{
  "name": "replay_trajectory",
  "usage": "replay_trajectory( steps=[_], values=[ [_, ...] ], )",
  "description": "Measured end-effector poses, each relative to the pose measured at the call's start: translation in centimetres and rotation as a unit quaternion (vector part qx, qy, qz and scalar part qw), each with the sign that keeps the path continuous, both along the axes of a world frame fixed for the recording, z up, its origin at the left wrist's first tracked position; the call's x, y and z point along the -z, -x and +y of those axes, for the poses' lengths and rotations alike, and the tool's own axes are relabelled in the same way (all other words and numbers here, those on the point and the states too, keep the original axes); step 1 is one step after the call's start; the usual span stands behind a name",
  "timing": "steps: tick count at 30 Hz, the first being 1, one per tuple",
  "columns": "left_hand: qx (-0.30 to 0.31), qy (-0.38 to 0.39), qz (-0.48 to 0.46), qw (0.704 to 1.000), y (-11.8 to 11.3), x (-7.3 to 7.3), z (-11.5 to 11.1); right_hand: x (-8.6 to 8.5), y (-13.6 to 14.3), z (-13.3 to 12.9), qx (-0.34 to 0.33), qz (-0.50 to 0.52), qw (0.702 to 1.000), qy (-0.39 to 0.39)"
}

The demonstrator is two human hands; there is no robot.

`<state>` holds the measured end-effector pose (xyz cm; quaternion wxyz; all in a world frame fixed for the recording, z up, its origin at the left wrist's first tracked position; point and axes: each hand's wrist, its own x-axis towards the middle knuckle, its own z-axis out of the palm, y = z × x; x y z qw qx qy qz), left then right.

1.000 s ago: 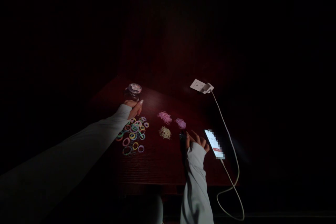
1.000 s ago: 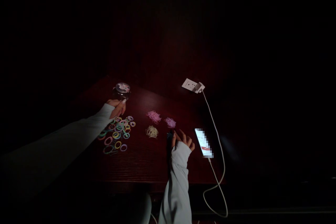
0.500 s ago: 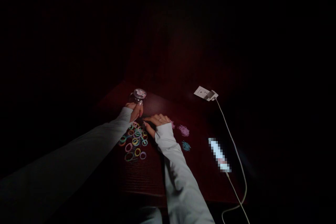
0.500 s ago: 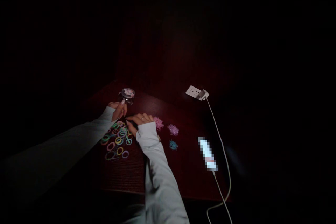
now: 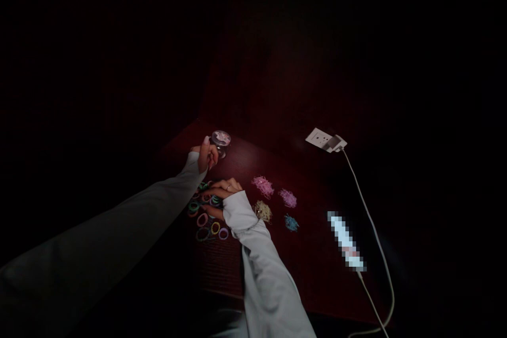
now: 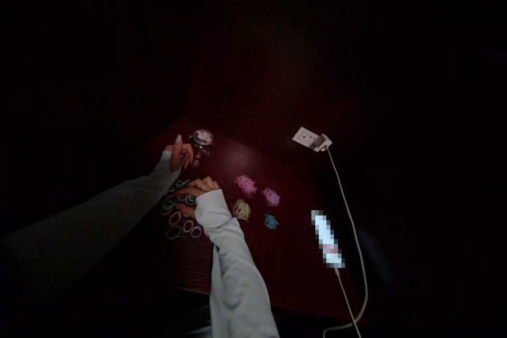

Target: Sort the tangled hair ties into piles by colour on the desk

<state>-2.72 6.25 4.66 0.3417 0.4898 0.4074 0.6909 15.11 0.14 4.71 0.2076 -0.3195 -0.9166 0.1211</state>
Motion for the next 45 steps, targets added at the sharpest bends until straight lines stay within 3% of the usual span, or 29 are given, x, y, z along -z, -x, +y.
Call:
replay_trajectory(
  steps=[6,13,21,28,37,41,45],
  values=[
    [0.003,-0.007,0.003,1.000,-0.2,-0.1,-0.2,1.6,0.2,1.2,-0.026,0.043,0.998,0.040],
    [0.000,-0.003,-0.005,1.000,-0.6,-0.5,-0.7,3.5,0.4,2.3,0.008,0.075,0.994,0.073],
    [0.003,0.014,0.012,1.000,-0.3,0.1,0.2,2.1,0.7,1.2,0.032,0.110,0.990,0.082],
    [0.007,0.011,0.012,1.000,-0.5,-0.2,-0.9,1.2,0.7,1.0,0.079,0.159,0.980,0.085],
    [0.000,-0.003,0.014,1.000,-0.5,-0.1,0.0,0.7,0.6,0.6,0.013,0.031,0.998,0.055],
    [0.025,-0.006,0.035,0.999,-0.5,-0.4,0.0,0.5,0.5,0.4,0.004,0.020,0.998,0.055],
    [-0.006,-0.007,0.019,1.000,-0.8,-0.6,-0.2,1.0,0.8,0.4,0.002,0.015,0.999,0.048]
  ],
)
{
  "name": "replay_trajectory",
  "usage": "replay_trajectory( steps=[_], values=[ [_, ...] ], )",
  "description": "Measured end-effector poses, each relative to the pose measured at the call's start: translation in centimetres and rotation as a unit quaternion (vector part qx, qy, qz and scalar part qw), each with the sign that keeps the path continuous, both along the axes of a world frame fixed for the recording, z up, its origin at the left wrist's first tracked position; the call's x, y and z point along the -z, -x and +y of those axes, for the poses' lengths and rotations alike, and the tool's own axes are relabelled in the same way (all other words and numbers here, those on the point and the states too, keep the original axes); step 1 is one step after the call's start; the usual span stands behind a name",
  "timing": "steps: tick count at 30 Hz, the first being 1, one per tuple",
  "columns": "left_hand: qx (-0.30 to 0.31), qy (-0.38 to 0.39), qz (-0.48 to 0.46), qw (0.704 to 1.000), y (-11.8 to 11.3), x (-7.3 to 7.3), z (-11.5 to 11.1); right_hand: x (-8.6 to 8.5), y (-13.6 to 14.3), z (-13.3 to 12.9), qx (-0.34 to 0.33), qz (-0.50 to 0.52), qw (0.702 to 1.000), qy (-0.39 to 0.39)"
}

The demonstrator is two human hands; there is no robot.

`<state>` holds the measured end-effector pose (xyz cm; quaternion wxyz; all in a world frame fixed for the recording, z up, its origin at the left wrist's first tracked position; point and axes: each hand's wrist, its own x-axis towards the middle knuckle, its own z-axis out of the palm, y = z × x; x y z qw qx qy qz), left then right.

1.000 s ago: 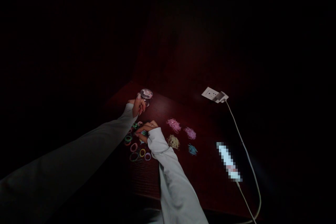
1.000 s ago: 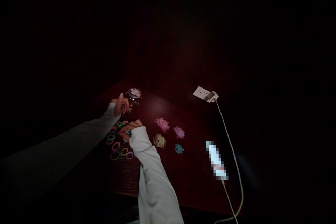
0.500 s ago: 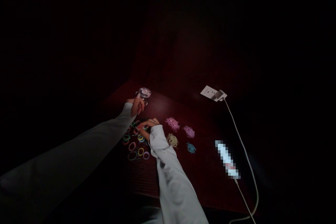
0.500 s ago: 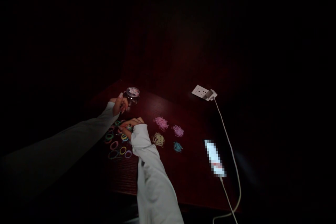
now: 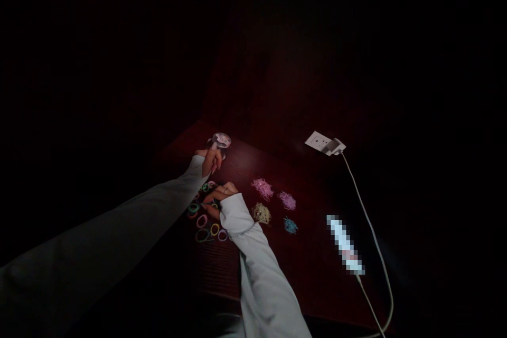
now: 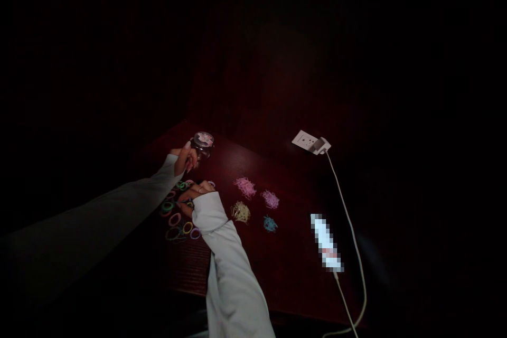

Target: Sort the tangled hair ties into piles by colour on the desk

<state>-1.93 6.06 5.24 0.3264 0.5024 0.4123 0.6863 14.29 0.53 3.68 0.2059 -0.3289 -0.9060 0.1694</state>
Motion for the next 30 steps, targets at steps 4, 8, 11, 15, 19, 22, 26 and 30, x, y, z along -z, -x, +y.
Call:
replay_trajectory(
  steps=[4,8,11,15,19,22,26,30],
  values=[
    [0.027,0.018,0.008,0.999,0.3,0.5,0.4,0.6,0.4,0.1,0.017,0.032,0.999,0.010],
    [0.029,0.014,0.006,0.999,0.5,1.0,0.6,0.4,0.0,0.3,0.060,0.096,0.993,0.025],
    [0.021,0.010,0.002,1.000,0.4,1.0,0.5,0.2,-0.6,0.5,0.086,0.114,0.989,0.024],
    [0.035,0.012,0.010,0.999,0.4,1.0,0.6,0.5,-0.8,0.5,0.045,0.088,0.995,0.025],
    [0.038,0.014,0.020,0.999,0.5,1.1,0.8,1.1,-0.3,0.6,0.030,0.025,0.999,0.021],
    [0.031,0.016,0.026,0.999,0.5,1.2,0.8,1.2,0.0,0.5,0.023,0.007,1.000,0.012],
    [0.037,0.018,0.029,0.999,0.5,1.2,0.8,0.8,0.0,0.2,0.010,0.007,1.000,0.001],
    [0.046,0.029,0.025,0.998,0.5,1.3,0.9,0.8,0.3,-0.1,0.026,0.008,1.000,0.007]
  ],
)
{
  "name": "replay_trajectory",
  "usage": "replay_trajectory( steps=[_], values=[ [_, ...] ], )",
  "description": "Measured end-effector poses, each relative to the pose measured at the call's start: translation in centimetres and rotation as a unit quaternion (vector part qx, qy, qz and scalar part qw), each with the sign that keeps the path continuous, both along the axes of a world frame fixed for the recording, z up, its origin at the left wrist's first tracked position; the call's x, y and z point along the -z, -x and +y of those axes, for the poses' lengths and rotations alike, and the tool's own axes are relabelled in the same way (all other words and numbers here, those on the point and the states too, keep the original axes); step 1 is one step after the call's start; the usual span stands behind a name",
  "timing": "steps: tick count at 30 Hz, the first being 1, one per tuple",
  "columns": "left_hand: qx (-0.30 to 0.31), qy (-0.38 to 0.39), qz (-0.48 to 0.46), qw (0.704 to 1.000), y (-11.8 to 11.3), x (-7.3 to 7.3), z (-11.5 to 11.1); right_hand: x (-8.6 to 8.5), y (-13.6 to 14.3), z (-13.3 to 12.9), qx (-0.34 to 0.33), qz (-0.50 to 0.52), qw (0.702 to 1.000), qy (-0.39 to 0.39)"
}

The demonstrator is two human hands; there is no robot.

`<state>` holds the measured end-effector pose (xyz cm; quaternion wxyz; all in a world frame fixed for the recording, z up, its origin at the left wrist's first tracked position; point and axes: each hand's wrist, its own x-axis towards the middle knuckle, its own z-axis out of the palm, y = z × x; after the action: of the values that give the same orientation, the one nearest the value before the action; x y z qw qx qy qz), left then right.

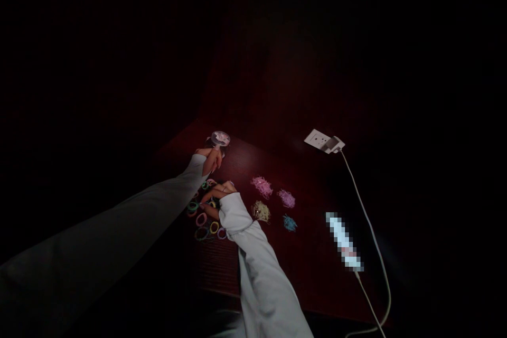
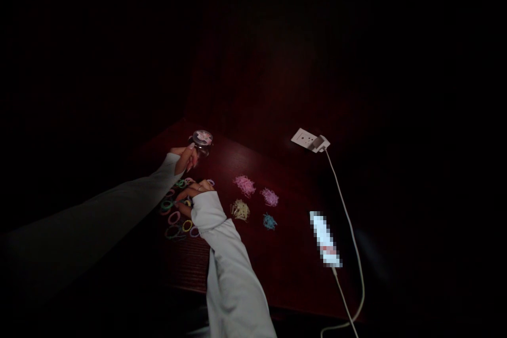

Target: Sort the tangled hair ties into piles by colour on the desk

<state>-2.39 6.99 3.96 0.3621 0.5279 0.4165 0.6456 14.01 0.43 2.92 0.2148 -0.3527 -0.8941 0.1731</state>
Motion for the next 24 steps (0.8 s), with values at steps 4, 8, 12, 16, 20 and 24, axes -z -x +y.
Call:
replay_trajectory(
  steps=[4,8,12,16,20,24],
  values=[
    [-0.009,-0.004,0.001,1.000,0.1,0.2,0.0,-0.4,0.2,-0.1,0.030,0.060,0.997,0.035],
    [-0.018,-0.008,-0.004,1.000,-0.1,0.0,-0.5,-1.3,0.1,-0.2,0.080,0.210,0.966,0.129],
    [0.009,-0.008,-0.007,1.000,-0.9,-0.8,-1.6,-1.8,0.1,-0.2,0.090,0.355,0.892,0.265],
    [0.082,-0.024,0.048,0.995,-1.8,-1.2,-2.9,-2.1,0.1,0.1,0.103,0.435,0.836,0.318],
    [0.094,-0.042,0.107,0.989,-2.3,-1.1,-3.8,-2.4,-0.2,0.4,0.117,0.445,0.829,0.318],
    [0.121,-0.020,0.095,0.988,-2.2,-1.4,-4.2,-2.5,-0.2,0.5,0.117,0.456,0.833,0.293]
  ],
)
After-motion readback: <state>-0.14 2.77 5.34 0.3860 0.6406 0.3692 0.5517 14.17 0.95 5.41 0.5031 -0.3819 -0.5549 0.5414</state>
